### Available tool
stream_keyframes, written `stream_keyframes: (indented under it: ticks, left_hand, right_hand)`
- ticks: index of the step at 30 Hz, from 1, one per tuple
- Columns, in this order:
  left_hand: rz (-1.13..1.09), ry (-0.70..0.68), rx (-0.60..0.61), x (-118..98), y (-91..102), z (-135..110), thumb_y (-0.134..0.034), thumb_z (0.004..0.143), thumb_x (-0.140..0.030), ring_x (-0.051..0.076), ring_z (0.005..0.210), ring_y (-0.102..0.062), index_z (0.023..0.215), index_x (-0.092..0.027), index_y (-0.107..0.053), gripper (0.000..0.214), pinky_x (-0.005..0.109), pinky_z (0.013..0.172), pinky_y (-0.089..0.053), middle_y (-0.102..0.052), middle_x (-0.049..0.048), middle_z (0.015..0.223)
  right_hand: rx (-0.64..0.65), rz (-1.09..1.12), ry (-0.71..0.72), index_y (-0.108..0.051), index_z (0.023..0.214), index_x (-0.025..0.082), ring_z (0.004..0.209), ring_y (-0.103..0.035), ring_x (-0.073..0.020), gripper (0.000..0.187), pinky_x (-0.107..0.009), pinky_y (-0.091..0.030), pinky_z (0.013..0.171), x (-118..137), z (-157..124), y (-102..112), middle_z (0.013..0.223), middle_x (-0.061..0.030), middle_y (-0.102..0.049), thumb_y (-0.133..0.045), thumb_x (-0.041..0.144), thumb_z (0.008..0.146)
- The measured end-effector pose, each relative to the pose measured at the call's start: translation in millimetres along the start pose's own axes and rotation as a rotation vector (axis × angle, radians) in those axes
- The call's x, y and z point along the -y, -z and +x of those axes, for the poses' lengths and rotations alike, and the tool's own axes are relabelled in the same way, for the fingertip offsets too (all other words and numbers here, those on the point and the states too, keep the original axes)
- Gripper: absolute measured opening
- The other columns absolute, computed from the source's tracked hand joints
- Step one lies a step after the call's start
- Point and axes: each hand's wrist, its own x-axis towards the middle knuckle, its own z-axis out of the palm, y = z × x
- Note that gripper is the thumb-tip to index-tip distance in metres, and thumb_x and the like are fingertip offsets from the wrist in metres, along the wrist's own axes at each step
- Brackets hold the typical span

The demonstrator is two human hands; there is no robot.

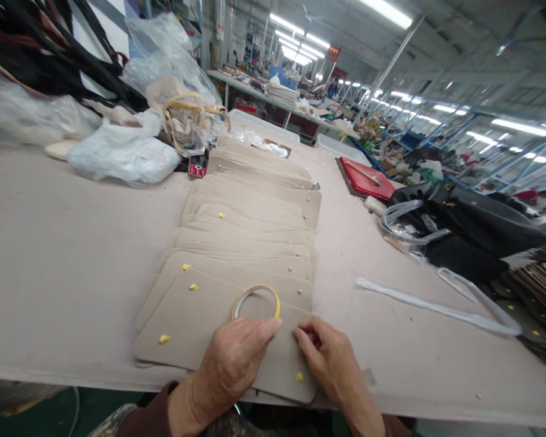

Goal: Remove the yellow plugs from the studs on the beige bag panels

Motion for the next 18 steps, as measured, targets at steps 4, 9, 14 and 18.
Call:
stream_keyframes:
  ticks: [4, 9, 14, 18]
  left_hand:
    - [0.028, 0.053, -0.011, -3, 1.8, 0, -0.05, 0.096, -0.016, 0.014, 0.074, -0.068, 0.138, -0.013, -0.04, 0.043, 0.024, 0.069, -0.055, -0.073, 0.0102, 0.099]
    - [0.093, 0.055, 0.009, -7, 4.5, -2, -0.044, 0.098, -0.019, 0.015, 0.072, -0.069, 0.134, -0.012, -0.042, 0.036, 0.025, 0.07, -0.057, -0.073, 0.0094, 0.094]
    - [0.155, 0.022, 0.057, -13, 8.0, -5, -0.041, 0.1, -0.02, 0.016, 0.061, -0.065, 0.127, -0.013, -0.046, 0.029, 0.026, 0.058, -0.053, -0.071, 0.004, 0.079]
    - [0.071, 0.021, 0.123, -14, 9.9, -6, -0.037, 0.101, -0.018, 0.014, 0.065, -0.065, 0.115, -0.018, -0.052, 0.021, 0.023, 0.058, -0.05, -0.069, 0.0014, 0.08]
  right_hand:
    - [-0.166, 0.143, 0.17, -0.064, 0.103, 0.02, 0.06, -0.06, -0.0138, 0.014, -0.023, -0.049, 0.057, 20, -1, 4, 0.073, -0.0007, -0.065, -0.056, 0.022, 0.091]
    - [-0.129, 0.135, 0.522, -0.061, 0.109, 0.021, 0.085, -0.064, -0.0172, 0.024, -0.027, -0.052, 0.076, 43, 3, 4, 0.093, -0.0058, -0.068, -0.054, 0.008, 0.09]
    - [-0.123, 0.018, 0.623, -0.06, 0.099, 0.019, 0.076, -0.063, -0.0177, 0.021, -0.028, -0.052, 0.068, 42, 0, -6, 0.083, -0.0056, -0.068, -0.049, 0.004, 0.089]
    - [-0.253, -0.051, 0.619, -0.057, 0.083, 0.021, 0.061, -0.059, -0.0158, 0.019, -0.025, -0.048, 0.058, 39, -5, -14, 0.068, -0.0018, -0.064, -0.048, 0.004, 0.086]
